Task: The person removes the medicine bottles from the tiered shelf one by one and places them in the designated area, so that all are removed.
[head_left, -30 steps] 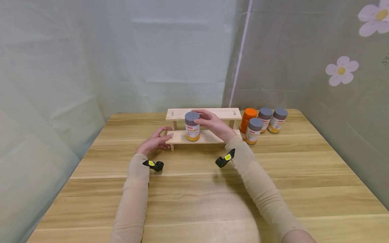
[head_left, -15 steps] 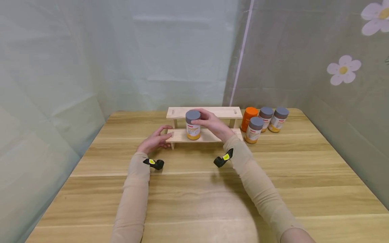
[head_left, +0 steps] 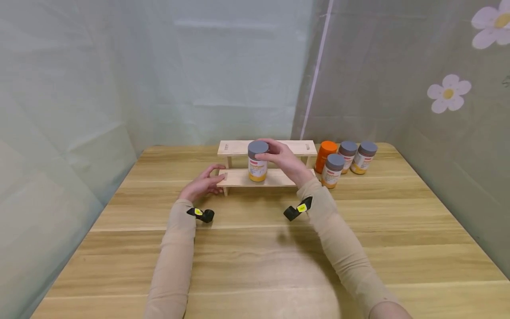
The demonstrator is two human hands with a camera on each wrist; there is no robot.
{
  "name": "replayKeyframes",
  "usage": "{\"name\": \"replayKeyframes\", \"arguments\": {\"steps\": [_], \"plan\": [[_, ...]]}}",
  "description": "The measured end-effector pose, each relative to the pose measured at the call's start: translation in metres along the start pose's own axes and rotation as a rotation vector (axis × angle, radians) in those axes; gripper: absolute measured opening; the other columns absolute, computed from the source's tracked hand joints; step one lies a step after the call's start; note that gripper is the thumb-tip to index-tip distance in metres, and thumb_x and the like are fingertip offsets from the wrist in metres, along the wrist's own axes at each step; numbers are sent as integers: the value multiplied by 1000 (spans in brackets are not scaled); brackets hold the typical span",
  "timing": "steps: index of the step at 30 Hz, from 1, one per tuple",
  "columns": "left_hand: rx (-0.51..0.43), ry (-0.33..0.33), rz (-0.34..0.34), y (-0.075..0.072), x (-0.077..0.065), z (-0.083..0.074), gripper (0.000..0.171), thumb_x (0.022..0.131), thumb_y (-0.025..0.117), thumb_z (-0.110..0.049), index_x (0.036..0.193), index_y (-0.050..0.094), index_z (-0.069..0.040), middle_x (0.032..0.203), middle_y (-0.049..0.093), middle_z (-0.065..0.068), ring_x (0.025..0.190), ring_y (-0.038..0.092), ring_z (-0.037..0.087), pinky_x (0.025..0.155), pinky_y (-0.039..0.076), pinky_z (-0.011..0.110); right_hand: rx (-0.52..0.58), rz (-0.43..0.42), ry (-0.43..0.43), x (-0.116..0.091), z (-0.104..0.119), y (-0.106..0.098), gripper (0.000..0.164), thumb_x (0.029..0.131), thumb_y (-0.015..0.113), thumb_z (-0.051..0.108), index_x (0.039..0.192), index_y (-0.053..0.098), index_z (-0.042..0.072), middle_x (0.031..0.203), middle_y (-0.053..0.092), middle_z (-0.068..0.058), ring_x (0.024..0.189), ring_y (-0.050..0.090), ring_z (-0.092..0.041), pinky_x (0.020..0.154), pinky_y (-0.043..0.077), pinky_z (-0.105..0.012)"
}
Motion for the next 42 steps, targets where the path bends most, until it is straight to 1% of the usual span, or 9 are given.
{"name": "replayKeyframes", "arguments": {"steps": [4, 8, 15, 20, 23, 25, 30, 37, 42], "plan": [[7, 1, 1, -1, 1, 1, 50, 102, 48, -25, 146, 27, -13, 103, 57, 8, 72, 64, 10, 70, 50, 26, 0, -28, -10, -6, 6, -7, 49, 90, 67, 12, 137, 51, 15, 138, 53, -11, 127, 49, -25, 115, 29, -47], [11, 2, 2, -1, 1, 1, 50, 102, 48, -26, 146, 26, -12, 106, 56, 11, 72, 64, 10, 71, 50, 26, -8, -58, -18, -14, 7, -14, 49, 90, 68, 13, 136, 52, 15, 133, 56, -8, 122, 51, -24, 114, 29, -47], [9, 17, 9, -2, 0, 2, 51, 102, 48, -26, 146, 26, -12, 104, 57, 7, 73, 64, 11, 71, 50, 27, -25, -85, -30, -30, 6, -31, 47, 90, 67, 14, 135, 52, 14, 124, 58, -1, 117, 52, -21, 111, 33, -45], [6, 12, 2, -4, -1, 3, 51, 102, 48, -26, 146, 26, -12, 101, 57, 4, 72, 64, 10, 72, 50, 27, -54, -86, -10, -39, 4, -45, 50, 90, 68, 18, 137, 50, 16, 125, 57, -2, 118, 52, -21, 110, 33, -46], [8, 11, -1, -5, -1, 4, 51, 102, 48, -26, 146, 25, -12, 100, 58, 3, 72, 64, 10, 71, 50, 27, -67, -109, 14, -45, 4, -53, 52, 89, 70, 22, 138, 50, 18, 126, 58, -2, 117, 52, -21, 109, 34, -46], [6, 11, -2, -5, -1, 4, 52, 102, 48, -26, 146, 25, -12, 98, 58, 2, 72, 64, 10, 71, 50, 27, -67, -122, 18, -50, 3, -59, 54, 89, 70, 23, 138, 50, 18, 126, 58, -2, 116, 52, -21, 109, 33, -46], [-14, 11, -6, -6, 0, 7, 51, 102, 48, -25, 146, 25, -12, 95, 59, 2, 71, 64, 10, 70, 50, 26, -92, -134, 18, -57, 4, -71, 54, 90, 69, 21, 140, 47, 16, 121, 59, 5, 113, 53, -16, 106, 36, -41], [-20, 10, -9, -6, 0, 7, 51, 102, 48, -24, 146, 25, -12, 95, 60, 2, 70, 64, 9, 69, 51, 25, -172, -164, -7, -71, 8, -93, 47, 93, 65, 19, 136, 49, 14, 112, 60, 12, 109, 55, -8, 102, 38, -33], [-8, 12, -3, -6, 0, 8, 49, 103, 48, -25, 145, 26, -12, 98, 59, 3, 71, 64, 9, 70, 51, 25, -198, -186, -28, -82, 10, -108, 42, 93, 65, 21, 134, 52, 17, 110, 62, 15, 107, 57, -5, 97, 40, -29]]}}
Point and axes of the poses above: each hand's wrist, its own x-axis towards the middle knuckle, its own y-axis out of the palm, z = x × y, the point moved 2 cm from there along x, towards the middle knuckle
